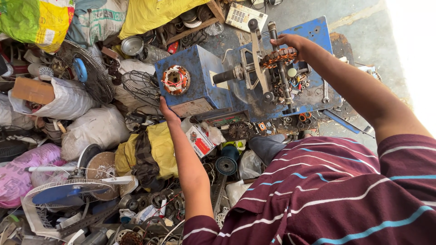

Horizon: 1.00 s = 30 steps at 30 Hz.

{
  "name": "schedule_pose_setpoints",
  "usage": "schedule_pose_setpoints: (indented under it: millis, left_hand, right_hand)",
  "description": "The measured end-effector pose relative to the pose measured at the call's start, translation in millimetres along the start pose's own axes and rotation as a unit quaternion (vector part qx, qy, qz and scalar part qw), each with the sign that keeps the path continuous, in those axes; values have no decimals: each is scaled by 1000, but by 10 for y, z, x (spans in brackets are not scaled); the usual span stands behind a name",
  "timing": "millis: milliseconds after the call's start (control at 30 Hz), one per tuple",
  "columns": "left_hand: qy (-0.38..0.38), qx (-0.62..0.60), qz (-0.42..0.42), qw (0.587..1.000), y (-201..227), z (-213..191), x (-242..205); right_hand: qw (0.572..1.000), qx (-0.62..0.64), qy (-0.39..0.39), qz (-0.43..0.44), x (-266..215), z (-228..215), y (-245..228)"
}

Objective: The person places a motor armature with copper windings onto a blue pulling machine, clamps it, and pulls a lever to strip the copper windings off the core. They repeat the cycle with multiple armatures on a cluttered workbench, setting processed cores aside.

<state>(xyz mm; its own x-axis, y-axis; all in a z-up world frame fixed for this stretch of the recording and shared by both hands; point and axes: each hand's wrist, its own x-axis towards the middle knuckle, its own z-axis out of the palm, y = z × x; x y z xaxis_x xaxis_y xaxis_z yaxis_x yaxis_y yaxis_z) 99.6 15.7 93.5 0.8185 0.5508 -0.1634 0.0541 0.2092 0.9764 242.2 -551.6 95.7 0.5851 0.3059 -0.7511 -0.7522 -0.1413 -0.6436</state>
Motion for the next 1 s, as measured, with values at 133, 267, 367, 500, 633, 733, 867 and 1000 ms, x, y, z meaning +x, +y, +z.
schedule_pose_setpoints:
  millis: [133,267,367,500,633,733,867,1000]
  left_hand:
    - [-14,-9,5,1000,25,17,-25]
    - [-14,-12,3,1000,39,30,-33]
    - [-1,-12,0,1000,12,4,-5]
    - [-6,-29,3,1000,-22,-23,27]
    - [-18,-30,1,999,13,-11,-29]
    - [-24,-29,0,999,33,5,-24]
    - [-25,-33,15,999,-59,-50,25]
    - [-15,-38,27,999,-56,-80,36]
  right_hand:
    - [1000,-2,0,3,1,0,-3]
    - [1000,-7,-1,3,53,-10,14]
    - [1000,-7,2,8,40,-1,10]
    - [1000,-14,-7,1,-32,13,-25]
    - [1000,-18,7,3,-7,19,-10]
    - [1000,-17,3,1,-15,24,-5]
    - [1000,-26,-10,-1,-33,49,-39]
    - [1000,-22,6,-12,79,7,29]
